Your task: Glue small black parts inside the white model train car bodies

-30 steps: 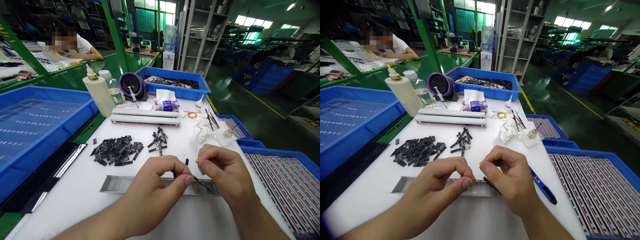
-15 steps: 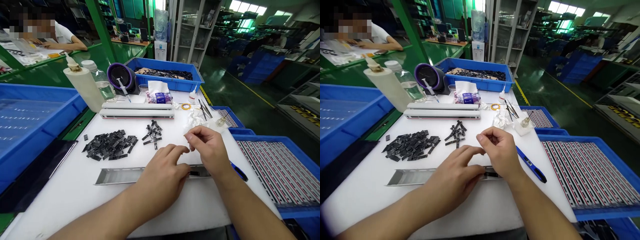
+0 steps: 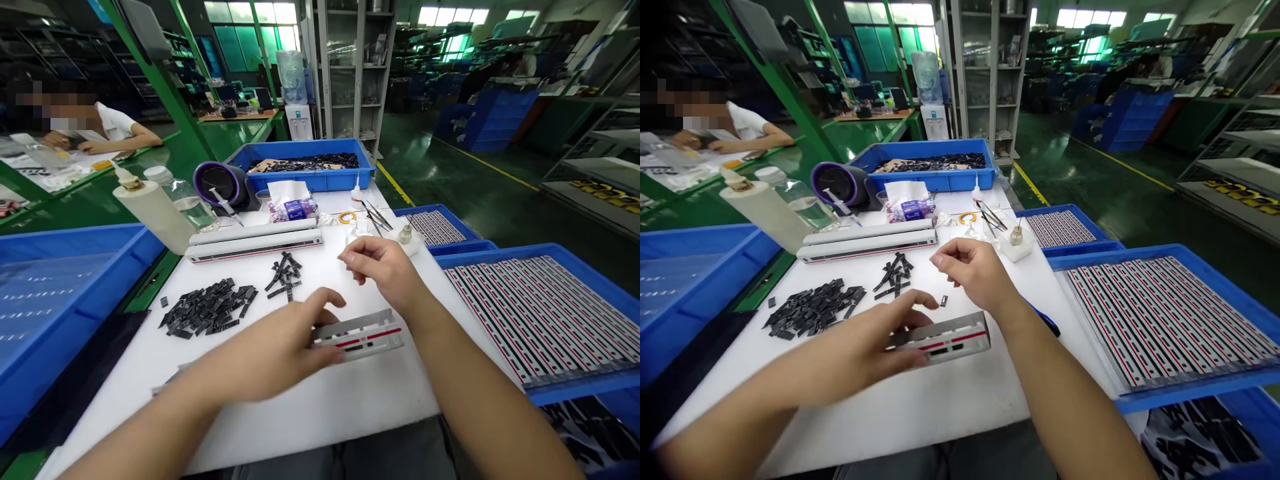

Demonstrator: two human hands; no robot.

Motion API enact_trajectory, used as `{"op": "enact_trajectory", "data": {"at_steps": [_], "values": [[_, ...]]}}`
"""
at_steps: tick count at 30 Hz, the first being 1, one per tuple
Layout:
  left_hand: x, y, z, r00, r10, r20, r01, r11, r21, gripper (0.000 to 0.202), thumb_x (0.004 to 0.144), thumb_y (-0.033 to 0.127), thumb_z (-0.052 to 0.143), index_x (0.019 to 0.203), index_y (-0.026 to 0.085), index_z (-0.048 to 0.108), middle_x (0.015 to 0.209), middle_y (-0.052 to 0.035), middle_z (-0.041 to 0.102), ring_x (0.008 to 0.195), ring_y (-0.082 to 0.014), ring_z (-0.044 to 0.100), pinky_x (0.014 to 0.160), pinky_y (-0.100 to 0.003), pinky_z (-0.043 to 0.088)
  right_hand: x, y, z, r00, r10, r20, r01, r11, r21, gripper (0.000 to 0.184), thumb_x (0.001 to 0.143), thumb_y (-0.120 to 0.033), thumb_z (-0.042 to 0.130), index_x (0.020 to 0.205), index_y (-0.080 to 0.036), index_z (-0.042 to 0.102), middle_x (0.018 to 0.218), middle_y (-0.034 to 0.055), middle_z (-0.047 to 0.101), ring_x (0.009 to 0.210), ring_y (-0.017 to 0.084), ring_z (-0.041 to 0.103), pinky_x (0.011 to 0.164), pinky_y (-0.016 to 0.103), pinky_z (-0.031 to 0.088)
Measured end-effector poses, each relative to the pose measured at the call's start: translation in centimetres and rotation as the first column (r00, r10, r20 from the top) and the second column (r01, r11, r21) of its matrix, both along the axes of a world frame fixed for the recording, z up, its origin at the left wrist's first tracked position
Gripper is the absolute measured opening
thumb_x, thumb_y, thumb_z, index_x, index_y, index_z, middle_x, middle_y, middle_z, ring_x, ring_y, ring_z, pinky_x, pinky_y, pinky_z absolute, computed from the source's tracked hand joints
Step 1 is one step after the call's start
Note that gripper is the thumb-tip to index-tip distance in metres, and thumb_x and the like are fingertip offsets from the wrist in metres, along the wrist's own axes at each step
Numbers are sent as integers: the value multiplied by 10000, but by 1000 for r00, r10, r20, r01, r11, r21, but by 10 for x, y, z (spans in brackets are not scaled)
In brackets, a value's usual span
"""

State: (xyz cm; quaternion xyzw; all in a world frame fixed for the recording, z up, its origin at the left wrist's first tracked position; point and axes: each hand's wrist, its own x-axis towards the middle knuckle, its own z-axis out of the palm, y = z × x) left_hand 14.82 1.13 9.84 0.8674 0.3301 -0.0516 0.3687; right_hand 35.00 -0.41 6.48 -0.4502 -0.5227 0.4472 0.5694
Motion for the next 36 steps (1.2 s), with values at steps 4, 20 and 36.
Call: {"op": "enact_trajectory", "data": {"at_steps": [4,20,36], "values": [[1,31,17,979,-134,-150,93,962,-257,419,888,484,579,1252,278,596,1293,-22,638,1133,-218,605,943,-289,468,6,3,-2,999,25,25,-25,1000,-17,179,802,-333,685,815,-155,677,704,-14,602,608,93,522,568,233,449],[3,51,25,946,-117,-302,66,982,-174,709,851,565,555,1473,284,363,1376,-79,569,1157,-252,588,958,-317,450,7,5,-4,998,23,55,-22,1000,-21,205,778,-359,680,805,-156,673,704,-7,612,610,96,521,579,237,453],[-6,-8,12,956,-145,-256,191,968,165,490,820,375,639,1278,275,497,1102,-61,661,912,-245,660,703,-303,483,10,3,-11,866,-54,497,63,998,-1,112,817,-233,610,840,-189,711,795,19,694,723,146,604,639,268,449]]}}
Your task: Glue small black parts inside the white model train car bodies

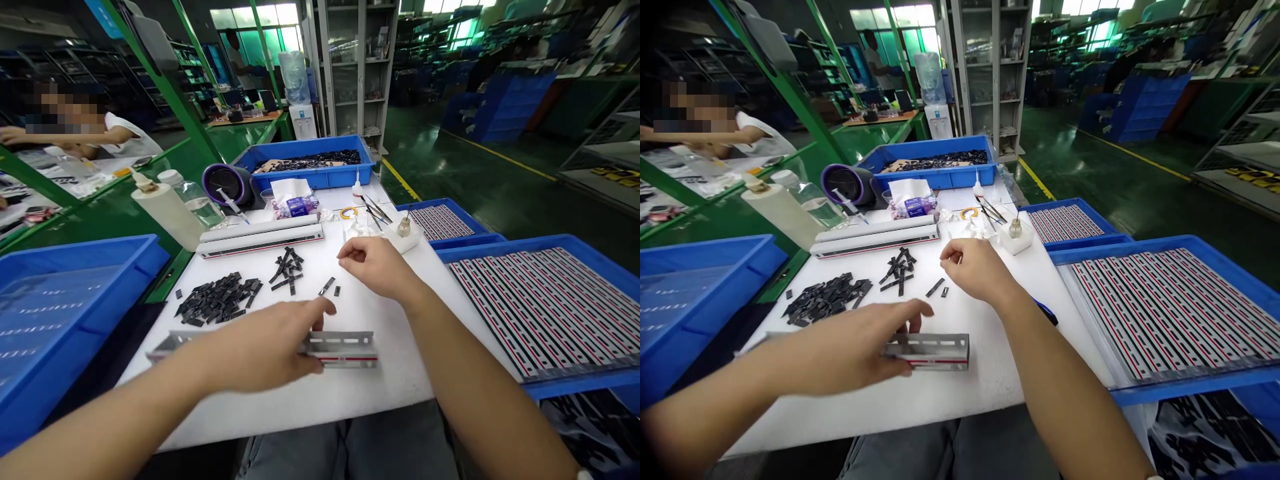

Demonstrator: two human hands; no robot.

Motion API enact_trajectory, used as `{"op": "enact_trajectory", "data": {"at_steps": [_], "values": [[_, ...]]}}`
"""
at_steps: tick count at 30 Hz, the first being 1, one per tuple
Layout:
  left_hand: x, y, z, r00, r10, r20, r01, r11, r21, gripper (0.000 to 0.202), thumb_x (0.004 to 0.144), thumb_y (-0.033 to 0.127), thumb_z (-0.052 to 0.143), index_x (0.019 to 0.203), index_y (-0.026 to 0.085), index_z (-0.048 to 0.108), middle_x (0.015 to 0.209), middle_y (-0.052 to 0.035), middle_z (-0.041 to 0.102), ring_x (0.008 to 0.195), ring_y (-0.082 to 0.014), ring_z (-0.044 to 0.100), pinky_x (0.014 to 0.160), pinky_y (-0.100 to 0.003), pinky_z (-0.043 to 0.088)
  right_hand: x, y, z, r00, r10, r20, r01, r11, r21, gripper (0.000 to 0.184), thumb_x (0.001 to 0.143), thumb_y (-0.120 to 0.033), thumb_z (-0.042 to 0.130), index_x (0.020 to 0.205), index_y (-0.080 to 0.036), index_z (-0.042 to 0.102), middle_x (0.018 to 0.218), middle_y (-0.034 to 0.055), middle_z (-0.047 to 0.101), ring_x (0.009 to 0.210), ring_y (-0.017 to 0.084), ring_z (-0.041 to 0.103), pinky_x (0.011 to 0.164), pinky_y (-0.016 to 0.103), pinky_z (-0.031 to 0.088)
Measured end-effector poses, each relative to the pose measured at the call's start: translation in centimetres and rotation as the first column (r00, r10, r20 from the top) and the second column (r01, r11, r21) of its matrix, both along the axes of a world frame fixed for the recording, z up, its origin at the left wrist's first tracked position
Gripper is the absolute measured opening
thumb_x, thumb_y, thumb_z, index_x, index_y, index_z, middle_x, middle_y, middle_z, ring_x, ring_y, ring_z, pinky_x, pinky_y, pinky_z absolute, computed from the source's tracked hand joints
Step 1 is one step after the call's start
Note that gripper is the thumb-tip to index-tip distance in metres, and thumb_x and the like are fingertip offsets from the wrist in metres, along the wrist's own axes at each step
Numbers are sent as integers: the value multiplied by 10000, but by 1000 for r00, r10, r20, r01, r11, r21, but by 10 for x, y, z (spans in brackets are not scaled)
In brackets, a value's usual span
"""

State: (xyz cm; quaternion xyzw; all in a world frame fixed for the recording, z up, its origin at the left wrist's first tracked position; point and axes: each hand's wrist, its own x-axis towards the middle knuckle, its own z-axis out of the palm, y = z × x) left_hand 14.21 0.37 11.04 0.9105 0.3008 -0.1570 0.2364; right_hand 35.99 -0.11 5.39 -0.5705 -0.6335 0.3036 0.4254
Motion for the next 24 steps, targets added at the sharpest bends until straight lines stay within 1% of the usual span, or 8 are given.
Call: {"op": "enact_trajectory", "data": {"at_steps": [2,5,9,11,14,16,19,24], "values": [[1,-21,-15,997,-72,3,72,991,112,352,851,298,598,1195,253,543,1111,-75,649,916,-257,659,720,-335,497,-2,1,-6,983,49,179,-44,999,-29,155,812,-181,596,874,-200,736,831,30,720,752,158,624,665,276,446],[0,-39,-34,991,-126,33,113,958,263,305,893,263,549,1196,228,549,1132,-100,641,955,-276,650,796,-393,515,-8,4,-17,932,130,340,-105,990,-91,194,834,-186,589,932,-208,754,841,46,734,751,172,631,677,284,434],[-8,-36,-33,980,-121,160,76,963,259,405,914,424,544,1268,227,533,1188,-103,642,1017,-289,635,880,-438,506,-18,9,-26,900,114,421,-74,991,-110,227,886,-221,546,965,-211,758,929,68,747,823,194,648,704,286,418],[-10,-23,-25,979,-46,200,-8,965,263,417,945,477,472,1271,229,549,1202,-99,645,1034,-287,632,862,-426,506,-20,11,-27,901,95,424,-50,992,-116,245,895,-219,526,978,-206,756,952,71,747,839,194,650,705,281,410],[-2,10,-20,983,90,163,-139,936,323,372,986,400,362,1182,232,630,1132,-93,673,983,-283,642,768,-394,494,-21,12,-26,903,80,422,-28,991,-129,242,884,-222,526,960,-196,754,887,63,740,752,176,630,655,272,396],[11,36,-24,993,81,85,-103,944,314,336,954,320,404,1123,212,674,1080,-110,681,959,-294,638,760,-388,477,-20,11,-25,913,62,404,-14,993,-121,237,860,-198,521,912,-194,752,835,49,732,715,164,614,633,265,390],[30,70,-36,997,7,76,-25,970,241,338,890,282,523,1193,226,660,1124,-99,661,930,-255,641,782,-344,469,-18,10,-24,934,-1,357,33,996,-83,229,808,-156,510,829,-192,735,768,28,712,693,153,599,613,254,387],[38,92,-47,993,-56,107,41,990,135,260,852,294,586,1074,222,700,1075,-53,653,865,-187,631,750,-270,459,-16,9,-22,972,-81,221,65,994,83,172,772,-158,522,735,-186,688,603,-21,602,584,119,519,563,237,368]]}}
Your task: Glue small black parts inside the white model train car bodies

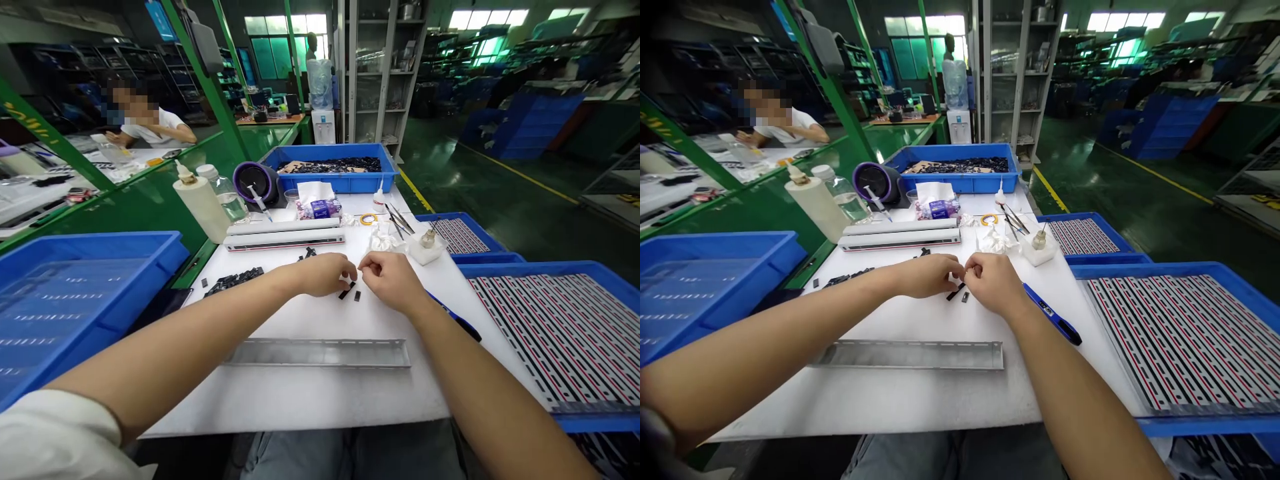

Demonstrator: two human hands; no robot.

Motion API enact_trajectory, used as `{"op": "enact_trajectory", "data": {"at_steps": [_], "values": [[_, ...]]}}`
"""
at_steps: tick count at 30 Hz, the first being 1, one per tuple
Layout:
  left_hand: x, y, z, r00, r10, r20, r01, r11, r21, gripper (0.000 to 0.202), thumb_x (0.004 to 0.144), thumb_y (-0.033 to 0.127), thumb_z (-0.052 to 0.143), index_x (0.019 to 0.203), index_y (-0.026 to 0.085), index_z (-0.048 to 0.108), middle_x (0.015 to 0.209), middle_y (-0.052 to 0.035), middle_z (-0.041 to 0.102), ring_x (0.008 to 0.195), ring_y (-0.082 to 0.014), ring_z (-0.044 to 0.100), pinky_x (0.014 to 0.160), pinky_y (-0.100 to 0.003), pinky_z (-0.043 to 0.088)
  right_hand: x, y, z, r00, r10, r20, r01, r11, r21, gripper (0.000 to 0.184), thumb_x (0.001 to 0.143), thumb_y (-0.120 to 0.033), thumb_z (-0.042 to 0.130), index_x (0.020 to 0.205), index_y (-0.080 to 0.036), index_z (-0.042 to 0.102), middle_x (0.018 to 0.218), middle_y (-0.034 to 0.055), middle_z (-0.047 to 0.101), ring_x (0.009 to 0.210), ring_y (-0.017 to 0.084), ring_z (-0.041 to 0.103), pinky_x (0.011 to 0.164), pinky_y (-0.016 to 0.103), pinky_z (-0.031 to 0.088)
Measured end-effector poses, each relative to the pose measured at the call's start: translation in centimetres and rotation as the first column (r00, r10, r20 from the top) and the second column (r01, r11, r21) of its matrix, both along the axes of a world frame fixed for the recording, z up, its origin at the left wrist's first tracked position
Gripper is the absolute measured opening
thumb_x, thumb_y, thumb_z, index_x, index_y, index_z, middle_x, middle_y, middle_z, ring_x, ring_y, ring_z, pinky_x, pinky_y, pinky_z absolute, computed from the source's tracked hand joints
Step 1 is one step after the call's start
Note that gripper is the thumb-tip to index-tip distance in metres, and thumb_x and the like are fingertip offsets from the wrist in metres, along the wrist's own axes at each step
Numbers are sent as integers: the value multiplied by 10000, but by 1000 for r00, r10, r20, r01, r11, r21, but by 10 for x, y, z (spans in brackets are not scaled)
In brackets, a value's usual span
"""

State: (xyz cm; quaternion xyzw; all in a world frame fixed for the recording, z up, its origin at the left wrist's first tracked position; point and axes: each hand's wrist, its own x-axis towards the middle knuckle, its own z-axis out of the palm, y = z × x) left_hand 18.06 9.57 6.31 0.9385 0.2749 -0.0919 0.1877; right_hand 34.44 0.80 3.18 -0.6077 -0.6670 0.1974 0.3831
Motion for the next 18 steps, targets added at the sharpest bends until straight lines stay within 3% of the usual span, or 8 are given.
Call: {"op": "enact_trajectory", "data": {"at_steps": [4,13,18], "values": [[-1,4,-2,999,24,22,-23,999,-33,242,804,351,654,989,201,695,1028,-39,649,820,-177,614,694,-260,441,-2,0,1,999,26,-31,-23,996,87,187,770,-129,519,733,-183,695,587,-31,593,561,103,502,571,232,365],[12,-1,-2,984,177,6,-176,981,-76,156,691,276,721,809,205,646,812,-11,657,702,-177,589,583,-266,388,-2,0,0,999,46,-27,-41,986,164,204,763,-78,526,747,-175,706,659,-14,646,611,107,545,583,224,381],[4,-2,10,968,247,45,-235,954,-185,148,641,234,735,708,206,606,696,26,635,564,-135,538,504,-255,358,-2,-3,2,996,39,-81,-21,978,205,168,773,-101,556,766,-170,709,590,-34,569,569,96,503,573,231,380]]}}
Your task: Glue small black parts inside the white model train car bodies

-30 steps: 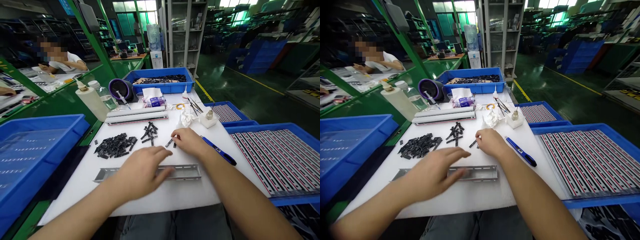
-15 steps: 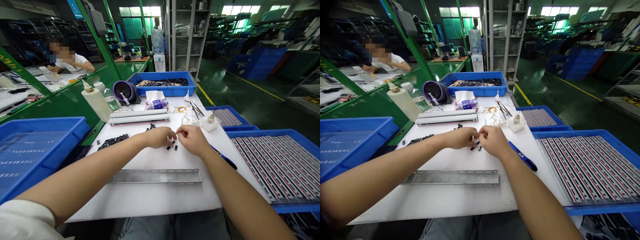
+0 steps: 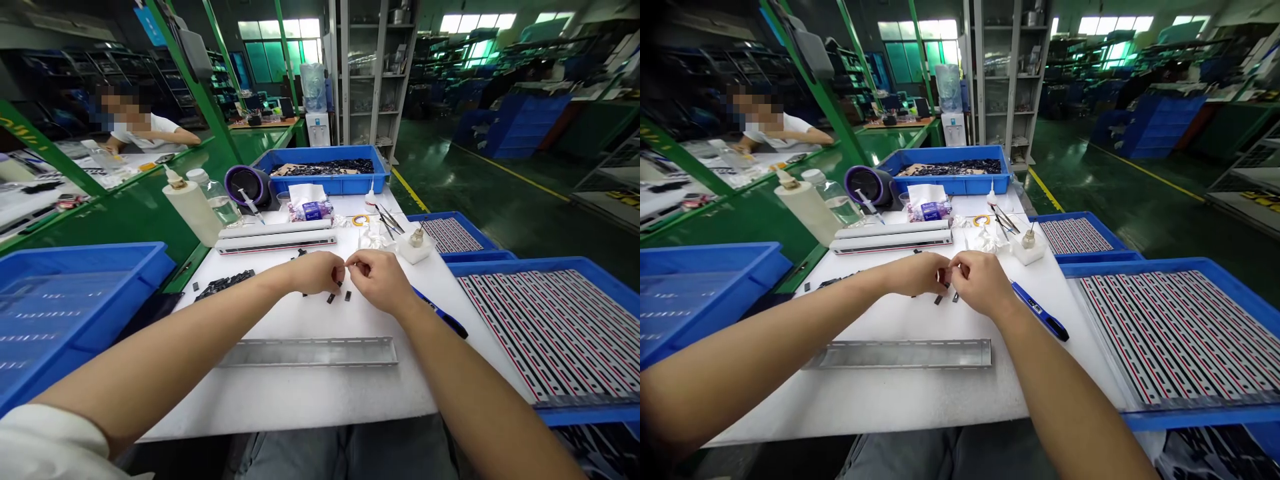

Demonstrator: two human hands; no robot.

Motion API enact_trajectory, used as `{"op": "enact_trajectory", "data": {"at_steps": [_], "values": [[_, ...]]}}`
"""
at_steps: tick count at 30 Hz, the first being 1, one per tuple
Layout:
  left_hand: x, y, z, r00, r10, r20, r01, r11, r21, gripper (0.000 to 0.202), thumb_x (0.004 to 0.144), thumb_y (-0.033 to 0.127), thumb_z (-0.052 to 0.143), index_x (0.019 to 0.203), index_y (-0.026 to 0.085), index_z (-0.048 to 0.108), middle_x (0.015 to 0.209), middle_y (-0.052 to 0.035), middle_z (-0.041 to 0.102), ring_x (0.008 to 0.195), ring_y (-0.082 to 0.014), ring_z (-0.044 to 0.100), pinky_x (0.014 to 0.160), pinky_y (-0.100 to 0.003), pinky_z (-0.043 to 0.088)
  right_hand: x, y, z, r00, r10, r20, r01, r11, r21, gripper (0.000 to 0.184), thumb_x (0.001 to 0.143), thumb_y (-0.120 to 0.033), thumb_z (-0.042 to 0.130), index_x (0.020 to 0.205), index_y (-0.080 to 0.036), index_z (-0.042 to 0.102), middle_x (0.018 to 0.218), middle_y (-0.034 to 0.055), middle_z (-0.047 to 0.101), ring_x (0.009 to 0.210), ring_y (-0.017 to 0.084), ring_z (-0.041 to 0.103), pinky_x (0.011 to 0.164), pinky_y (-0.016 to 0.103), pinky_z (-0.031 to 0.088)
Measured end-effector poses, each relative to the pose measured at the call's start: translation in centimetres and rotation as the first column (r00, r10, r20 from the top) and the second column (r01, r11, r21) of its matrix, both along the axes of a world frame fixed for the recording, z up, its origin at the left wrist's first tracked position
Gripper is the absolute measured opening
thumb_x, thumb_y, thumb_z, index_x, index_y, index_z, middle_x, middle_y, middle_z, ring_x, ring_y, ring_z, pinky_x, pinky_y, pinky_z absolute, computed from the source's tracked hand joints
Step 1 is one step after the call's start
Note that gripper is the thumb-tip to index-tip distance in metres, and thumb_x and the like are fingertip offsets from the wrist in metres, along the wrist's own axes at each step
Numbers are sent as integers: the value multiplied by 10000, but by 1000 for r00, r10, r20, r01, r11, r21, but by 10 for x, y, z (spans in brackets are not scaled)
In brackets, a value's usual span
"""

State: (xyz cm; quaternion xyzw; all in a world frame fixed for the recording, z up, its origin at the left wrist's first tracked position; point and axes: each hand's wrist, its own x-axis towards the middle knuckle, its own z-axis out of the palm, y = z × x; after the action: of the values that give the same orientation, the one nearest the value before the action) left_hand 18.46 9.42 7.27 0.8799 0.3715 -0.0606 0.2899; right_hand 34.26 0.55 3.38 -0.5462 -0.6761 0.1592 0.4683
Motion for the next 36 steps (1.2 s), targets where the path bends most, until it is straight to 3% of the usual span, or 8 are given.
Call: {"op": "enact_trajectory", "data": {"at_steps": [4,6,9,12,15,22,29,36], "values": [[-22,-20,19,947,185,261,-183,983,-35,245,784,375,665,971,221,623,734,33,605,593,-121,524,502,-238,368,-2,-3,3,970,-13,-242,0,999,-50,131,814,-184,584,855,-168,708,614,-30,577,543,98,515,551,242,412],[-29,-38,25,748,384,541,-336,923,-189,346,785,411,698,1064,221,625,738,37,580,606,-110,504,519,-230,367,-4,-6,6,893,51,-448,-110,988,-106,156,830,-231,598,934,-167,696,695,-9,640,550,112,576,533,248,462],[-28,-64,23,408,578,707,-349,814,-464,288,767,399,747,962,207,656,782,26,604,688,-105,537,626,-230,419,-8,-12,9,710,187,-679,-325,942,-80,195,834,-279,641,988,-166,684,763,22,703,594,146,660,529,264,530],[-21,-75,14,271,655,705,-337,751,-568,249,759,364,764,906,197,653,761,29,618,722,-110,564,693,-240,440,-9,-15,11,590,236,-772,-391,920,-18,165,818,-290,697,937,-176,685,754,26,732,584,144,678,519,251,546],[-18,-75,7,305,642,704,-397,757,-518,232,754,359,769,852,181,659,735,22,622,713,-116,559,675,-240,430,-9,-14,12,577,194,-793,-345,938,-21,140,813,-292,729,886,-178,693,739,25,740,553,131,672,502,236,550],[-31,-80,4,637,500,587,-403,865,-298,205,844,421,669,856,225,726,757,12,666,679,-137,529,615,-269,383,-6,-14,15,584,135,-800,-369,922,-113,147,796,-297,765,852,-168,723,644,6,696,502,106,631,494,216,533],[-35,-92,14,649,382,658,-322,922,-217,99,871,278,651,844,232,735,782,30,691,711,-125,542,658,-252,399,-8,-19,17,308,161,-938,-650,755,-84,154,808,-300,732,778,-163,671,477,-58,517,344,18,360,368,145,279],[-33,-95,11,620,308,722,-299,943,-146,106,889,262,634,843,229,724,779,3,695,689,-141,561,652,-267,415,-10,-18,15,287,127,-950,-670,735,-104,201,795,-346,727,761,-177,624,461,-85,433,324,15,232,347,157,230]]}}
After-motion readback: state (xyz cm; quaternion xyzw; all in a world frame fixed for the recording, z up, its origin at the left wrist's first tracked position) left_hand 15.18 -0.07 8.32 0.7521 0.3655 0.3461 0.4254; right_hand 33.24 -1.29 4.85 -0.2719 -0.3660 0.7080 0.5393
